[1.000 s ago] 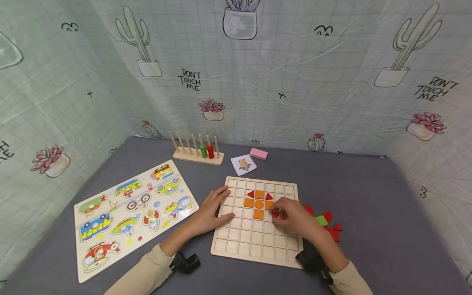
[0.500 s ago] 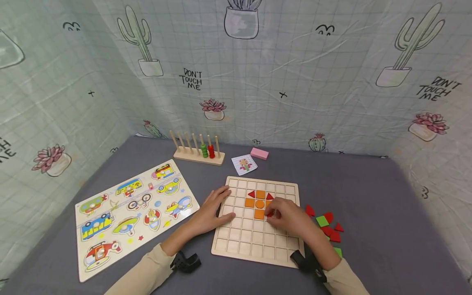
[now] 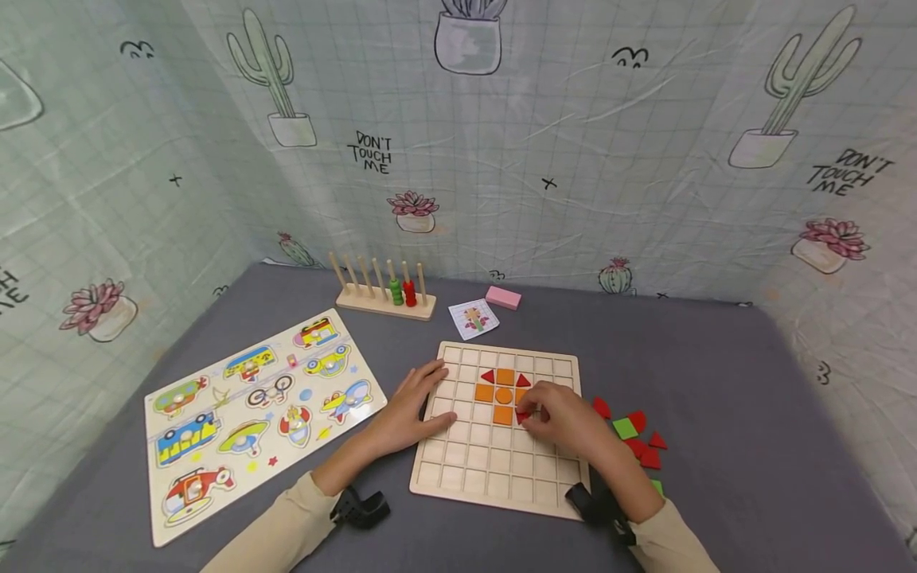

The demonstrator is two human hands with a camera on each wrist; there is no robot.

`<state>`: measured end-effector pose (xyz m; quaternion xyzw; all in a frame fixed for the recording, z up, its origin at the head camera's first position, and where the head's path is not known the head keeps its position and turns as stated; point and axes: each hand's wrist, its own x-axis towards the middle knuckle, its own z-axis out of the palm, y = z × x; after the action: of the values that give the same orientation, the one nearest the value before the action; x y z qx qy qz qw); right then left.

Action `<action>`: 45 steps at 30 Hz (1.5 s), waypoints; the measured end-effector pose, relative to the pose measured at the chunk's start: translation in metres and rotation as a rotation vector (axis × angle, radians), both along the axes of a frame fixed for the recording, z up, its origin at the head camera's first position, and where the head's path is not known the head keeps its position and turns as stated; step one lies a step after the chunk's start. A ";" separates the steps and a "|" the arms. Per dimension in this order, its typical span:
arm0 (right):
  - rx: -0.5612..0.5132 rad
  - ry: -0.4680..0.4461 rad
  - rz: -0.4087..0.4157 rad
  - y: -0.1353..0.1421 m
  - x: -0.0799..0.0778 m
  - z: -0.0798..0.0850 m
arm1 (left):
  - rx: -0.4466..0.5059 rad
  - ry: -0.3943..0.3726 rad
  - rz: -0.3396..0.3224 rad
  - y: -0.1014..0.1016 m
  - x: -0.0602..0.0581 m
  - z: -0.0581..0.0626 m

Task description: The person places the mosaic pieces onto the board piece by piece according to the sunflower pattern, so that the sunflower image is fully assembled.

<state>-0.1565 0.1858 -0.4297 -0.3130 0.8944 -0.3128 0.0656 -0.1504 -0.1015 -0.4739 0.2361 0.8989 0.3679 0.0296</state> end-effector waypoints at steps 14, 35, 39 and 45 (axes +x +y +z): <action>0.017 0.053 -0.090 0.037 -0.002 0.014 | 0.000 0.006 0.017 -0.002 -0.003 -0.002; 0.027 0.090 -0.170 0.130 0.007 0.013 | 0.004 0.004 0.011 -0.003 -0.002 0.000; 0.033 0.066 -0.164 0.142 0.007 0.014 | 0.008 0.007 0.009 -0.003 -0.002 0.000; 0.051 -0.041 -0.069 0.158 0.005 0.012 | 0.011 0.002 0.010 -0.002 -0.002 0.000</action>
<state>-0.1513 0.3443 -0.4177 -0.2738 0.9107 -0.2986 0.0811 -0.1521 -0.1035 -0.4738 0.2321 0.8980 0.3729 0.0254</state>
